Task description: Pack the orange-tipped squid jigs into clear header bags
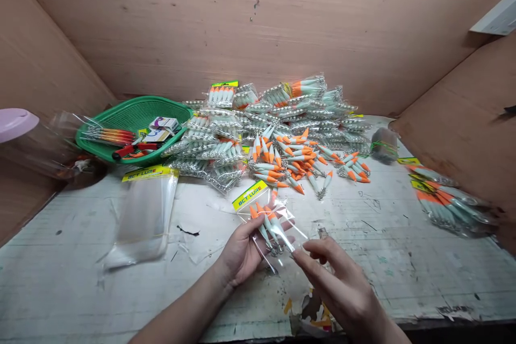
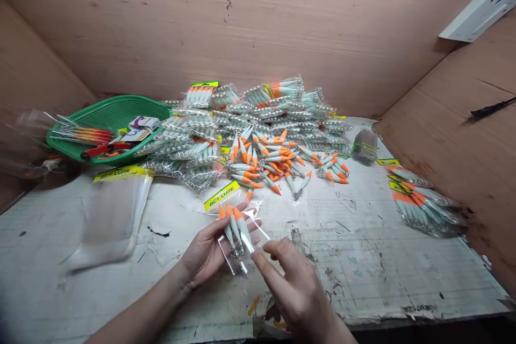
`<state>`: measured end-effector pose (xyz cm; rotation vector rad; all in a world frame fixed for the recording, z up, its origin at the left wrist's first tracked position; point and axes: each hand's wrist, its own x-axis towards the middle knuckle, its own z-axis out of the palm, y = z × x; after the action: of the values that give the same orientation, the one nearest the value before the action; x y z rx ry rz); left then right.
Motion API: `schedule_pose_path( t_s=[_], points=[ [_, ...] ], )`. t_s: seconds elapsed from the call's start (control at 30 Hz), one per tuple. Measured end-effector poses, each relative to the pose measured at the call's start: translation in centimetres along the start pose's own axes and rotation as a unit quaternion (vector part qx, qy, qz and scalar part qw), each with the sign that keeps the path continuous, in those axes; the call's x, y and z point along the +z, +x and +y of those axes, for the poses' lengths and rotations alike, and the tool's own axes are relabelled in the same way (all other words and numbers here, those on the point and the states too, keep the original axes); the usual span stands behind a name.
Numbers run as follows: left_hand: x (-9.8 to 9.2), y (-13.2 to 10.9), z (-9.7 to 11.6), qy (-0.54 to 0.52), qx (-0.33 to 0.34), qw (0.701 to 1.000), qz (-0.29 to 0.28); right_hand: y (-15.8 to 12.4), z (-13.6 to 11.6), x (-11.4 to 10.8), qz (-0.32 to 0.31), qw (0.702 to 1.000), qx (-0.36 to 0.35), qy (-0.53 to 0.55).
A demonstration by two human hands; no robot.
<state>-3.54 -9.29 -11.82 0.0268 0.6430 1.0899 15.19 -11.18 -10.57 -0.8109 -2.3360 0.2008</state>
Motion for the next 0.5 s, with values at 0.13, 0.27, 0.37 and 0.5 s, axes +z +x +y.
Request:
schedule_pose_path(
  t_s=[0.13,0.27,0.37,0.5],
  points=[
    [-0.1,-0.1,-0.2,0.016,-0.021,1.000,-0.016,1.3,-1.0,-0.2,0.056,0.997,0.050,-0.026],
    [-0.1,-0.2,-0.4,0.021,-0.029,0.999,0.007,2.9,0.3,-1.4,-0.016,0.991,0.108,0.073],
    [0.1,-0.3,-0.2,0.018,-0.023,0.999,0.016,2.9,4.7,-1.9,-0.021,0.974,0.211,0.080],
    [0.6,-0.5,0.1,-0.005,-0.017,1.000,-0.008,1.9,11.6,-0.8,0.013,0.939,0.334,-0.082]
  ],
)
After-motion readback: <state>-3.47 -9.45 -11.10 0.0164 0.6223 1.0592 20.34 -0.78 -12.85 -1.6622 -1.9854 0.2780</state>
